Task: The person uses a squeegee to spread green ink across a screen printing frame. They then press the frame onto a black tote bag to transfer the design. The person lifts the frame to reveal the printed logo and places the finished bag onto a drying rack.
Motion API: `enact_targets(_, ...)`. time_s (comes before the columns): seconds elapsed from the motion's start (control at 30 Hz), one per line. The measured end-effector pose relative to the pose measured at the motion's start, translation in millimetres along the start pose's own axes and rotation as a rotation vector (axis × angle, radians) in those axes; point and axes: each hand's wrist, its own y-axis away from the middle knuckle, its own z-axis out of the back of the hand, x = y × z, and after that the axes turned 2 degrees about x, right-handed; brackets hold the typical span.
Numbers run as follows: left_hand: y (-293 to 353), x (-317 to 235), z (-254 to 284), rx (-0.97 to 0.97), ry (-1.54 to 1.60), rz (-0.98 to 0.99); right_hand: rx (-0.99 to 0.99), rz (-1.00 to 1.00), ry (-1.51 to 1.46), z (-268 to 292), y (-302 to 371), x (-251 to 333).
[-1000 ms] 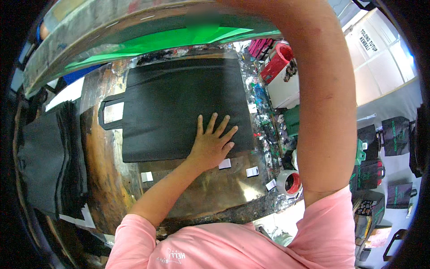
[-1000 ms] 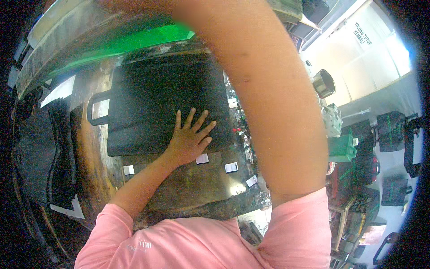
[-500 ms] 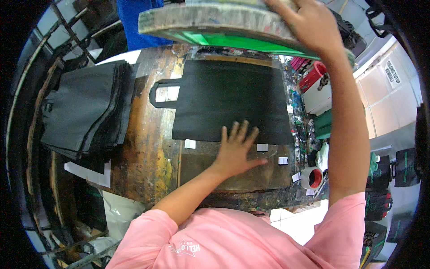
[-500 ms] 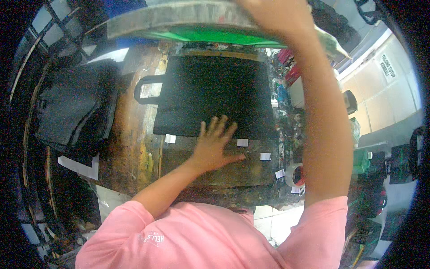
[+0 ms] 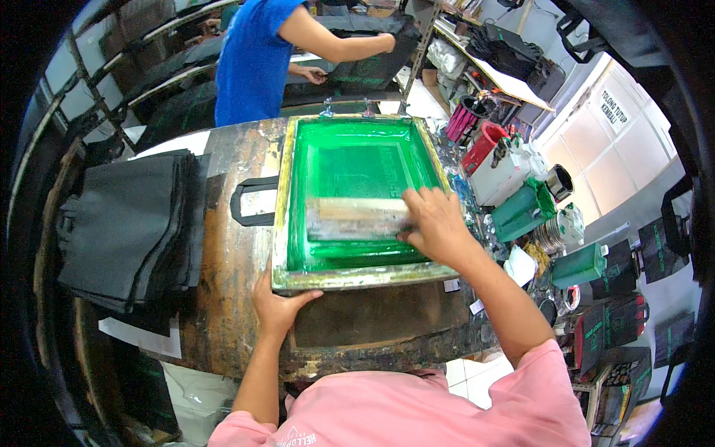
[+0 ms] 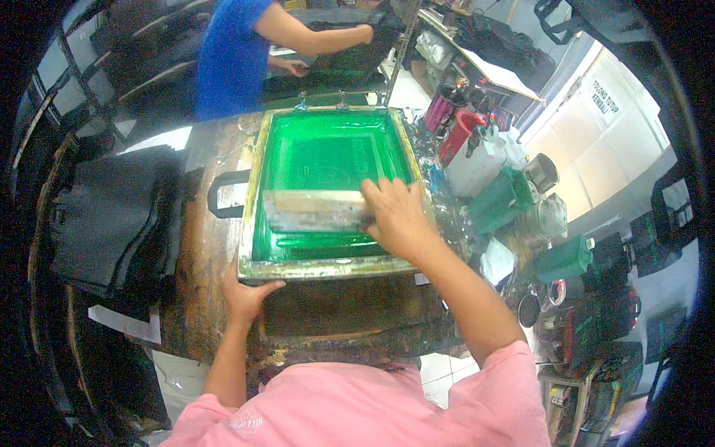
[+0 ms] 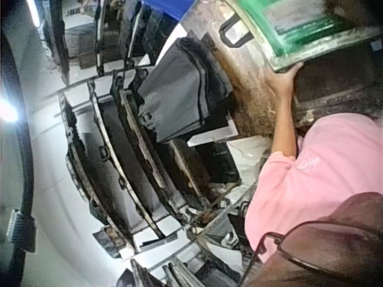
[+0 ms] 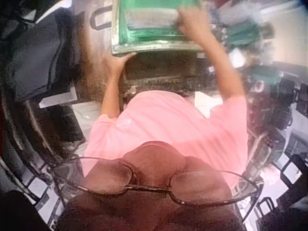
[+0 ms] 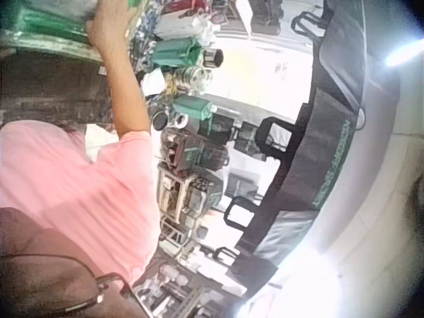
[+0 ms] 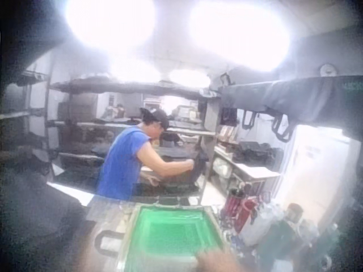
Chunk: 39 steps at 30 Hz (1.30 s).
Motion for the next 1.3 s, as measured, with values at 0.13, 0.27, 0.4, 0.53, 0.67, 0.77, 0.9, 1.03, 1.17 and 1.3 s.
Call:
enact_targets(0.13,9,25,-10,-0.013,-0.295,-0.116,0.191,0.02,-0.038,-24,25,21)
enact_targets(0.27,9,27,-9,0.018,-0.296,-0.112,0.034,0.003,0.023,-52,15,20)
enact_targets(0.4,6,28,-6,0.038,-0.339,-0.126,-0.069,-0.004,0.042,-84,-60,-16)
enact_targets(0.53,10,30,-5,0.094,-0.408,-0.062,-0.151,-0.032,0.151,-115,-163,-68)
enact_targets(0.67,6,11,9,0.097,-0.572,0.037,-0.112,0.008,0.111,-110,-245,-110)
enact_targets(0.77,-32,-17,18,0.08,-0.484,-0.121,-0.01,0.013,0.11,-100,-270,-129)
enact_targets(0.9,-161,-41,-16,0.023,-0.399,-0.37,-0.201,0.014,0.179,-116,-265,-125)
enact_targets(1.03,-320,-40,-112,-0.178,-0.553,-0.721,-0.365,-0.014,0.263,-143,-257,-114)
enact_targets(1.17,-360,-25,-148,-0.029,-0.679,-0.577,-0.358,-0.019,0.268,-144,-244,-106)
enact_targets(1.3,-311,-12,-136,-0.037,-0.687,-0.599,-0.277,-0.015,0.231,-140,-198,-88)
